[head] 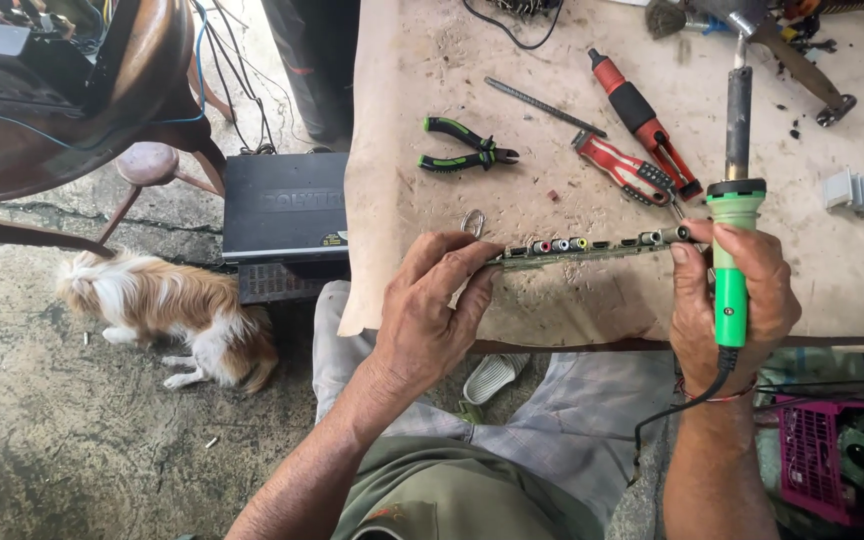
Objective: The person is soldering and desoldering components on a circuit board using a soldering iron and a desoldering pump.
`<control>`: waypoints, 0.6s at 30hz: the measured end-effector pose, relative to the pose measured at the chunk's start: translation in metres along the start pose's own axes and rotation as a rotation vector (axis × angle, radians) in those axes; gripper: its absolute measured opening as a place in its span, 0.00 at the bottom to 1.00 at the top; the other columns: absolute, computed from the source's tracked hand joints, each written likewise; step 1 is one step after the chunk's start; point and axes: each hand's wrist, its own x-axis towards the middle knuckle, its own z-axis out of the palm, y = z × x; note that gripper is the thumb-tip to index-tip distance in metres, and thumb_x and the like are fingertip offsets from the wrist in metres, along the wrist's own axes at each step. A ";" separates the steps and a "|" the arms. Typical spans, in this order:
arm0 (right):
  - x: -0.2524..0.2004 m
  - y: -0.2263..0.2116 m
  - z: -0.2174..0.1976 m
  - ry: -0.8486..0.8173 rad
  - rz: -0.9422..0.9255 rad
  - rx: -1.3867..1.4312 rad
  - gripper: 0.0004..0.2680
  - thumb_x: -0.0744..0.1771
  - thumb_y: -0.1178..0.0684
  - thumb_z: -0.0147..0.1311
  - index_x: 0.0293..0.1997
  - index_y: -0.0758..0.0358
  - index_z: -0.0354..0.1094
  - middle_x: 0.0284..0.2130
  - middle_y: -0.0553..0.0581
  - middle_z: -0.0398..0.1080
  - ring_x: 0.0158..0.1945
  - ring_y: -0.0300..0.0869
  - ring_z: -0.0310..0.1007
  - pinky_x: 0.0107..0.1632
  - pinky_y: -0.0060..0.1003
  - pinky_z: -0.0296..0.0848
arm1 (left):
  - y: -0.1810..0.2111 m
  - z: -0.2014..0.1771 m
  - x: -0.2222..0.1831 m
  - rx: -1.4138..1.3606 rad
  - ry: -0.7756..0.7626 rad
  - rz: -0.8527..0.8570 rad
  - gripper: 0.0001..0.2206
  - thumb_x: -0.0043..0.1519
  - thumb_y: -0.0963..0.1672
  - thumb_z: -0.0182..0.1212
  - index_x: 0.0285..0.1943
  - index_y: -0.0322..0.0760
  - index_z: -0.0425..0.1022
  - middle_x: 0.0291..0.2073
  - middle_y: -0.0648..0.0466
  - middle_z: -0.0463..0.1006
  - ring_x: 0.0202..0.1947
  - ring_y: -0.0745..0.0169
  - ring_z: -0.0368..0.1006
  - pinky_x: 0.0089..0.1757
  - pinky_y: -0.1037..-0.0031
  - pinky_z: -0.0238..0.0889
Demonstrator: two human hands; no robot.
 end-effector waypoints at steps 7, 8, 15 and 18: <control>-0.003 0.008 0.006 0.018 0.117 0.028 0.11 0.74 0.67 0.59 0.62 0.67 0.61 0.50 0.75 0.74 0.55 0.62 0.78 0.60 0.52 0.76 | -0.004 0.005 0.007 0.008 0.013 -0.043 0.09 0.68 0.42 0.60 0.55 0.36 0.76 0.47 0.45 0.76 0.50 0.49 0.76 0.51 0.64 0.71; -0.004 0.009 0.006 0.018 0.131 0.023 0.11 0.74 0.67 0.59 0.61 0.67 0.61 0.51 0.74 0.74 0.55 0.62 0.78 0.60 0.52 0.76 | -0.004 0.006 0.008 0.001 0.019 -0.042 0.08 0.68 0.41 0.60 0.55 0.37 0.76 0.47 0.44 0.76 0.51 0.49 0.76 0.51 0.64 0.71; -0.004 0.010 0.007 0.024 0.109 0.029 0.10 0.75 0.67 0.59 0.61 0.68 0.62 0.50 0.73 0.73 0.54 0.61 0.79 0.59 0.51 0.77 | -0.001 0.008 0.016 -0.002 0.020 -0.034 0.08 0.68 0.42 0.61 0.54 0.38 0.76 0.45 0.47 0.76 0.46 0.51 0.75 0.48 0.65 0.70; -0.006 0.010 0.006 0.029 0.123 0.049 0.10 0.74 0.68 0.58 0.62 0.68 0.62 0.51 0.73 0.72 0.55 0.62 0.78 0.61 0.54 0.77 | -0.001 0.011 0.018 -0.002 0.045 -0.021 0.08 0.67 0.41 0.62 0.53 0.37 0.76 0.43 0.47 0.76 0.48 0.51 0.75 0.49 0.65 0.71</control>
